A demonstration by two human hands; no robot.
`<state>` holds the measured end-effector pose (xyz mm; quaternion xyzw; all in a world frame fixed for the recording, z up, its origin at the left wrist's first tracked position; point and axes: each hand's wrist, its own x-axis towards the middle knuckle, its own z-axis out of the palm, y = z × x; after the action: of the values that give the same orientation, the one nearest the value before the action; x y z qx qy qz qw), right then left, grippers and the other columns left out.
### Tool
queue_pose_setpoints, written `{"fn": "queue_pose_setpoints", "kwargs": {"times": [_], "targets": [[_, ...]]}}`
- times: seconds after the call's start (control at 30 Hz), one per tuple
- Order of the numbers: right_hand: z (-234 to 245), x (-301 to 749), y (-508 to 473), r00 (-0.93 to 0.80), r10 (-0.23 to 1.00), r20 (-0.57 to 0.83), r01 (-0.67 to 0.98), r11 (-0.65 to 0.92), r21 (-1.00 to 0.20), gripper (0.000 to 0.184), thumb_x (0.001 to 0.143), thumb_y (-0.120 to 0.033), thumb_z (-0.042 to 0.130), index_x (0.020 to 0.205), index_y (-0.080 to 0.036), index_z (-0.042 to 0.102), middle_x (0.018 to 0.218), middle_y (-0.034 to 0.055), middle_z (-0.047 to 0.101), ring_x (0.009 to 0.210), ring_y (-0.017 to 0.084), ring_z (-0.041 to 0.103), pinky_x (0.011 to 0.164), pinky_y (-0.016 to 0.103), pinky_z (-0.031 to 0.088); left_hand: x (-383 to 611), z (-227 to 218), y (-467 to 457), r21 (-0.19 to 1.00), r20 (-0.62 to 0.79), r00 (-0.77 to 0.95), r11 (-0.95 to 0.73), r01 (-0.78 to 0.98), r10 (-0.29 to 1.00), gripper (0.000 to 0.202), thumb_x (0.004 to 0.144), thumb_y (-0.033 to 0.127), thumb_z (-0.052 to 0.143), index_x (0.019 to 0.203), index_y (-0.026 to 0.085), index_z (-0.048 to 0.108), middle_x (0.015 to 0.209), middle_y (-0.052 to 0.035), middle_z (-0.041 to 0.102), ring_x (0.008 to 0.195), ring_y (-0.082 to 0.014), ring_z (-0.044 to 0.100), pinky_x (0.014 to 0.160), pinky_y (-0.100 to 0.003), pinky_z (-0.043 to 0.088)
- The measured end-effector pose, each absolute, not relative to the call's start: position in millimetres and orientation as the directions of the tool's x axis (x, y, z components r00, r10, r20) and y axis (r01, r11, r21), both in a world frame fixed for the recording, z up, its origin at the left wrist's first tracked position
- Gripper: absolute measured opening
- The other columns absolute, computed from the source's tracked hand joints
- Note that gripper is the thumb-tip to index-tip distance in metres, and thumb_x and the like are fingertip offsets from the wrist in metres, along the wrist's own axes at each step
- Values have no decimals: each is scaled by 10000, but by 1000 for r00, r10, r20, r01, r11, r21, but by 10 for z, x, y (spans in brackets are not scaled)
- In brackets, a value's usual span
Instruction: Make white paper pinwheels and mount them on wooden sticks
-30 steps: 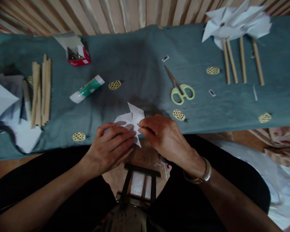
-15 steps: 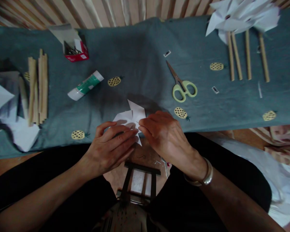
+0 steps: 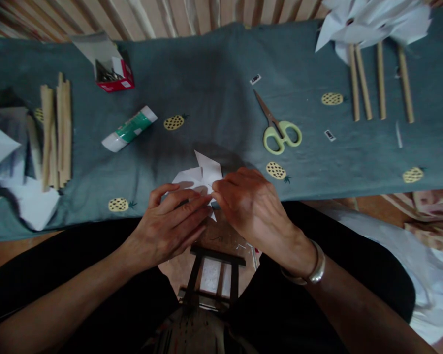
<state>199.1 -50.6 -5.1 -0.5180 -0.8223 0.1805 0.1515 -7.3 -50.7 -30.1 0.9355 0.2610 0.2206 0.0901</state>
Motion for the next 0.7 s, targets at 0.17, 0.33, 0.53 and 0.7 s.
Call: {"fn": "queue_pose_setpoints", "kwargs": {"times": [0.17, 0.33, 0.53, 0.7], "targets": [[-38, 1987, -502, -432, 901, 44, 810, 409, -420, 264, 963, -197, 480, 758, -222, 644, 779, 63, 694, 739, 229, 601, 688, 379, 434, -63, -299, -508, 288, 359, 764, -842, 455, 536, 204, 918, 207, 608, 1110, 148, 640, 1175, -67, 720, 1128, -214, 607, 1041, -436, 408], [-44, 1998, -527, -463, 883, 76, 796, 452, -402, 215, 952, -170, 483, 805, -200, 637, 836, 71, 690, 762, 220, 580, 712, 367, 422, -50, -277, -498, 280, 363, 757, -839, 467, 543, 172, 933, 223, 593, 1091, 166, 632, 1154, -46, 728, 1101, -196, 621, 1035, -421, 411], [-57, 1973, -584, -451, 883, 129, 807, 466, -363, 171, 946, -161, 482, 921, -189, 648, 952, 89, 684, 855, 243, 593, 774, 396, 455, -34, -273, -492, 288, 351, 758, -834, 472, 550, 168, 942, 225, 576, 1083, 152, 632, 1118, -47, 736, 1096, -196, 625, 1049, -420, 401], [-83, 1942, -620, -444, 884, 146, 801, 465, -377, 224, 935, -118, 464, 1025, -214, 646, 1119, 103, 660, 960, 275, 609, 831, 437, 475, -34, -279, -490, 304, 359, 760, -838, 454, 542, 184, 925, 210, 597, 1083, 118, 620, 1080, -65, 729, 1093, -207, 615, 1051, -429, 398]]}}
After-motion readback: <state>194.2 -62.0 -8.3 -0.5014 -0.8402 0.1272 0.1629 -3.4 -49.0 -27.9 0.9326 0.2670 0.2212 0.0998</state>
